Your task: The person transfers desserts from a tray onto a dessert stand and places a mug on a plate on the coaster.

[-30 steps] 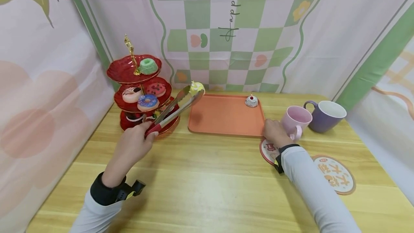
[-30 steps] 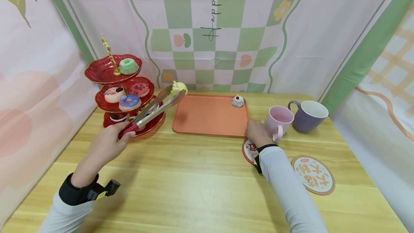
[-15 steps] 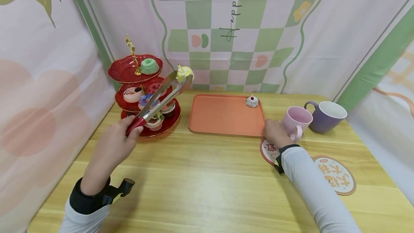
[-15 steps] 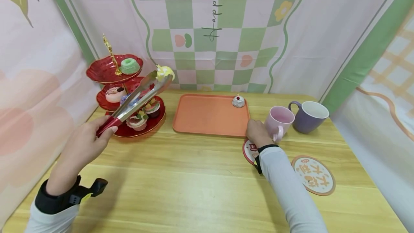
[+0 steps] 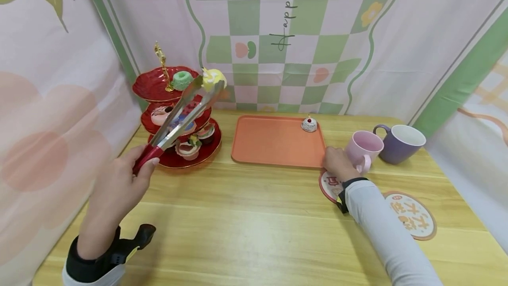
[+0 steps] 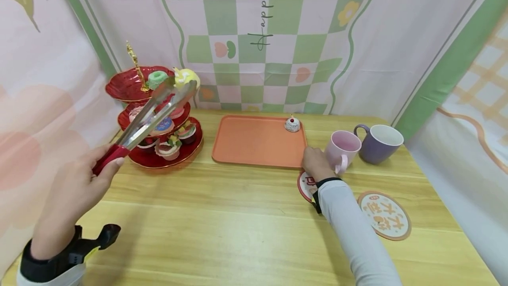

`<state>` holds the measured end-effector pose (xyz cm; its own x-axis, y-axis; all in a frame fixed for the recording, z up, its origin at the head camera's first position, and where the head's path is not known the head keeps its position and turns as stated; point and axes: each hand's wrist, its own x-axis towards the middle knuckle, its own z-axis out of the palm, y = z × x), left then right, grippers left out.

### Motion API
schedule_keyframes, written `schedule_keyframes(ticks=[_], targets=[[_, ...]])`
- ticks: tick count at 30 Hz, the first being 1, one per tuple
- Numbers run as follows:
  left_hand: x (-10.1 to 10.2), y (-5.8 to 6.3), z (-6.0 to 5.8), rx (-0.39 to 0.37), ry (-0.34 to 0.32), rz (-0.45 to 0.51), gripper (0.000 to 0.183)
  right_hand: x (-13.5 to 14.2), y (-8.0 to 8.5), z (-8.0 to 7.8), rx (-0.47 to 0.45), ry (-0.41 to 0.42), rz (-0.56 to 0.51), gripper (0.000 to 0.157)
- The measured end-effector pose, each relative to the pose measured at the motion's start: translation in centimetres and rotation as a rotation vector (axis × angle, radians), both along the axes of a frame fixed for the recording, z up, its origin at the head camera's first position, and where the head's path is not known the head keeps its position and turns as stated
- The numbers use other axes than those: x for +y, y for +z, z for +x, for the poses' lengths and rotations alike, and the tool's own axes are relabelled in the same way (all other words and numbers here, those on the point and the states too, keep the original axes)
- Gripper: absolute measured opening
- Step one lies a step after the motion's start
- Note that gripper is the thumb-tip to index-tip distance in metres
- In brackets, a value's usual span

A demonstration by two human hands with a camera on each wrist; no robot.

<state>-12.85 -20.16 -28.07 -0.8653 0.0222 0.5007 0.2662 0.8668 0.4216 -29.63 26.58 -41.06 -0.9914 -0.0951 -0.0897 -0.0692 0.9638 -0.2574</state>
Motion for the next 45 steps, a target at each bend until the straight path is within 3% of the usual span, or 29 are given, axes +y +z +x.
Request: schedule_keyframes(ticks=[4, 9, 32, 41, 45], targets=[[-0.6, 0.2, 0.6, 0.069, 0.04, -0.006, 0.034, 0.0, 0.0, 0.0, 0.008, 0.007, 0.004, 0.012], [-1.5, 0.4, 1.1, 0.082, 0.094, -0.009, 0.033, -0.1, 0.1, -0.1, 0.004, 0.009, 0.006, 0.013], [-5.1, 0.6, 2.5, 0.021, 0.22, 0.011, 0.027, -0.1, -0.2, -0.2, 0.012, 0.019, 0.026, 0.011], [-6.7, 0.9, 1.7, 0.042, 0.227, -0.017, 0.018, 0.0, -0.2, -0.1, 0.013, 0.014, 0.017, 0.012], [-7.1, 1.1, 1.2, -0.002, 0.239, -0.018, 0.016, -0.1, -0.2, -0.1, 0.01, 0.002, 0.011, 0.012]])
